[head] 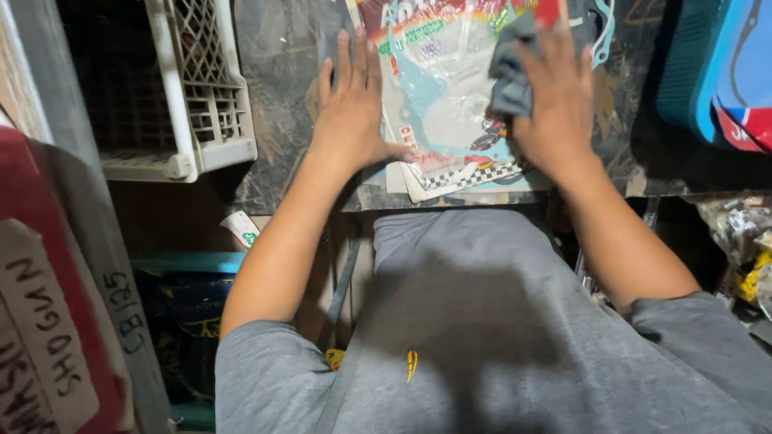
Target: The person opens a plastic-wrapped gasket kit on a workbench, then uses a blue cloth to wipe each gasket piece individually. The person handles multiple gaskets one at a time, wiping them and placing them back on the work surface.
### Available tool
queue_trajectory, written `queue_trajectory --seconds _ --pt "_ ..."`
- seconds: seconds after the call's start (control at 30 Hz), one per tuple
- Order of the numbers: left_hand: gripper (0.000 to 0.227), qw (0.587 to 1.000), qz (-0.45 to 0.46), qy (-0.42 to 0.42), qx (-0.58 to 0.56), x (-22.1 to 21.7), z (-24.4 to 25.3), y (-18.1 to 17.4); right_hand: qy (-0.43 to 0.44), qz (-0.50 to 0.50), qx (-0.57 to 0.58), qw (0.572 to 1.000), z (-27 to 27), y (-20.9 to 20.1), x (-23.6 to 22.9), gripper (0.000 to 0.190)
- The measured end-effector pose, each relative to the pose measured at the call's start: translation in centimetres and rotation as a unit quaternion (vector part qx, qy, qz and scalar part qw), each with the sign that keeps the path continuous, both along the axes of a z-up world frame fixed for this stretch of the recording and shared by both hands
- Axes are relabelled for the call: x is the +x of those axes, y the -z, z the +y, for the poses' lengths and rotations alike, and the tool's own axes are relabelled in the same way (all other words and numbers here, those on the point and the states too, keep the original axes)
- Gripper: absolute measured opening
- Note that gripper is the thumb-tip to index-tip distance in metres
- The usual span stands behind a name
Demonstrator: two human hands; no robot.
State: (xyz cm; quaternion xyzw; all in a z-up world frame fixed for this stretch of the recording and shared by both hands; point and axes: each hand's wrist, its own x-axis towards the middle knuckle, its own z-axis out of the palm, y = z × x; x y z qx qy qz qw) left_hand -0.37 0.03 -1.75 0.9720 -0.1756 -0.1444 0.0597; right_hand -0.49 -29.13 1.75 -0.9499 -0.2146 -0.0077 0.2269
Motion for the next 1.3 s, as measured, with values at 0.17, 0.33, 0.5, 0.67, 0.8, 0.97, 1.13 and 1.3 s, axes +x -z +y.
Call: queue_trajectory --seconds 0.17,0.33,0.5,0.67,0.8,0.97,1.13,1.3 --pt "0.144 0.996 -0.007 -0.064 -0.058 -1.4 -1.1 0.3 0.061 -0.001 0.033 0.998 -0.8 1.2 -0.6 0.075" --pt "0.092 0.933 -0.056 -0.201 -0.293 -4.6 -4.2 -0.8 0.064 -0.012 0.044 0.997 -1.2 2.0 -0.9 0.074" --pt "0.087 0.78 -0.074 -0.352 -0.513 -5.0 -5.4 0.1 0.059 -0.032 0.057 0.996 -1.5 2.4 -1.1 0.073" --pt "0.044 0.743 -0.002 -0.325 -0.586 -5.6 -7.4 -1.4 0.059 -0.048 0.098 0.992 -1.7 3.0 -1.3 0.069" --pt "0.037 0.686 0.015 -0.357 -0.634 -5.6 -8.2 -1.4 0.05 -0.046 0.155 0.986 -2.3 1.9 -1.5 0.073" --pt "0.027 0.689 -0.056 -0.366 -0.623 -4.5 -7.9 -3.2 0.092 -0.11 0.263 0.954 -3.7 0.2 -2.7 0.034" --pt "0.038 0.587 -0.056 -0.342 -0.732 -1.3 -8.6 -4.8 0.172 -0.064 0.389 0.903 -6.6 1.6 -4.4 0.053" --pt "0.047 0.501 0.016 -0.301 -0.811 0.8 -12.7 -4.3 0.128 0.074 0.298 0.943 -8.4 0.7 -6.4 0.038"
